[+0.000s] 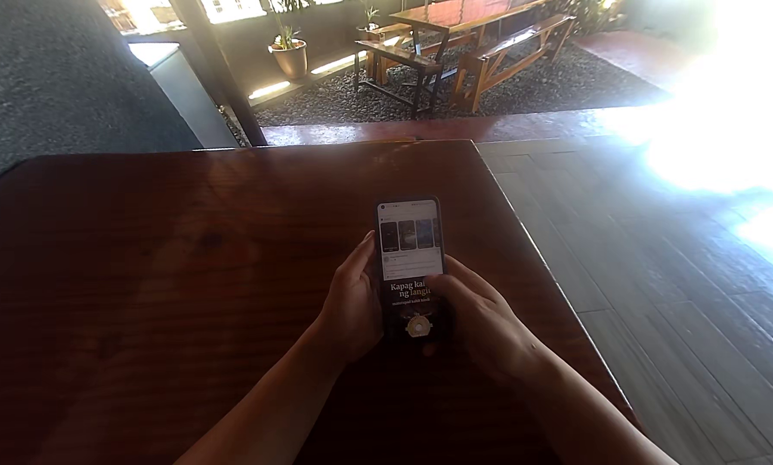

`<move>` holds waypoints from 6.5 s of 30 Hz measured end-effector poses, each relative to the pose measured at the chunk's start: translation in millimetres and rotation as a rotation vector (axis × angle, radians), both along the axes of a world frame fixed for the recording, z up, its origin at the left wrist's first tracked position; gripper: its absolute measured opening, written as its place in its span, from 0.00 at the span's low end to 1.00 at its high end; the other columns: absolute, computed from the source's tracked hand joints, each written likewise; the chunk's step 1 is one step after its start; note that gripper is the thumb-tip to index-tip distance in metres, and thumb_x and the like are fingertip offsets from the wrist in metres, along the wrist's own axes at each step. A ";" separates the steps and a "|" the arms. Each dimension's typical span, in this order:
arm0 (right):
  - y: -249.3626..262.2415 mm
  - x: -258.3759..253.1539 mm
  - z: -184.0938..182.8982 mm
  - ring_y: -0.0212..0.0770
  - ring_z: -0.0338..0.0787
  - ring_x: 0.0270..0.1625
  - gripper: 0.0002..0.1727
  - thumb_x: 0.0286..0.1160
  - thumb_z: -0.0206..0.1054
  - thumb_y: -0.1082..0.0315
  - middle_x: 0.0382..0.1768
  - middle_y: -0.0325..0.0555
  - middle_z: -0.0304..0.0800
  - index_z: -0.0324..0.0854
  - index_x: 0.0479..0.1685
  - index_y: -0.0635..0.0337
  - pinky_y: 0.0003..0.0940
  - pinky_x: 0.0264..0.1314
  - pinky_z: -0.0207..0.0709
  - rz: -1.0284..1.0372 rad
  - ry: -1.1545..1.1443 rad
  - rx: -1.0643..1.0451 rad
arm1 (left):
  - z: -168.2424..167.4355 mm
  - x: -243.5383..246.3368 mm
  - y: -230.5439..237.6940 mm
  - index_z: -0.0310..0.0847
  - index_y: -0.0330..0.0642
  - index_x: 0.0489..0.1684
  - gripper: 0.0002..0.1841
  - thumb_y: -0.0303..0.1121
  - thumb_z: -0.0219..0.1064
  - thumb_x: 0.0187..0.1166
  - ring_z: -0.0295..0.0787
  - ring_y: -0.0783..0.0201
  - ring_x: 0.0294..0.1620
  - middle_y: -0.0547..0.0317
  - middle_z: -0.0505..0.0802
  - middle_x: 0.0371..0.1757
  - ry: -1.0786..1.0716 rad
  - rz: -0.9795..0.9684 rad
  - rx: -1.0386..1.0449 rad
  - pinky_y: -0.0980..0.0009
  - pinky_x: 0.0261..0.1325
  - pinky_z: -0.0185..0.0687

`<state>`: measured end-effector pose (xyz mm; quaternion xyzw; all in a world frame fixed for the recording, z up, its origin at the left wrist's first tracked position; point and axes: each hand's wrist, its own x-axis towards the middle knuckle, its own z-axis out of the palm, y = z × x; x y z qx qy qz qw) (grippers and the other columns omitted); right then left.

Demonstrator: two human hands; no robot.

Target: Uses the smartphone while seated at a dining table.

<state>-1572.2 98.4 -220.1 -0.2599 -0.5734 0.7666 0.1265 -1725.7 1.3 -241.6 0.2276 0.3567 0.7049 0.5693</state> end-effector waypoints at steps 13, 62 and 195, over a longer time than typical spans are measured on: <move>0.2 -0.1 -1.8 0.47 0.96 0.43 0.16 0.86 0.59 0.66 0.50 0.56 0.92 0.76 0.69 0.53 0.35 0.32 0.91 0.013 0.009 0.023 | 2.0 1.4 0.5 0.77 0.55 0.73 0.30 0.58 0.33 0.92 0.88 0.58 0.64 0.53 0.89 0.64 0.005 0.037 -0.013 0.54 0.64 0.86; 1.3 0.8 -3.1 0.49 0.96 0.42 0.18 0.82 0.63 0.70 0.51 0.57 0.92 0.76 0.69 0.52 0.35 0.32 0.91 0.031 0.014 0.046 | 1.3 0.9 0.0 0.76 0.56 0.74 0.30 0.59 0.33 0.92 0.87 0.57 0.66 0.54 0.89 0.65 0.002 0.018 -0.013 0.51 0.66 0.85; -0.7 -0.8 -0.8 0.48 0.96 0.42 0.17 0.93 0.50 0.56 0.49 0.57 0.92 0.77 0.68 0.51 0.35 0.30 0.90 -0.018 -0.004 0.020 | 1.1 1.0 -0.1 0.76 0.57 0.74 0.31 0.60 0.34 0.91 0.87 0.58 0.66 0.54 0.89 0.64 -0.005 0.010 -0.015 0.52 0.66 0.84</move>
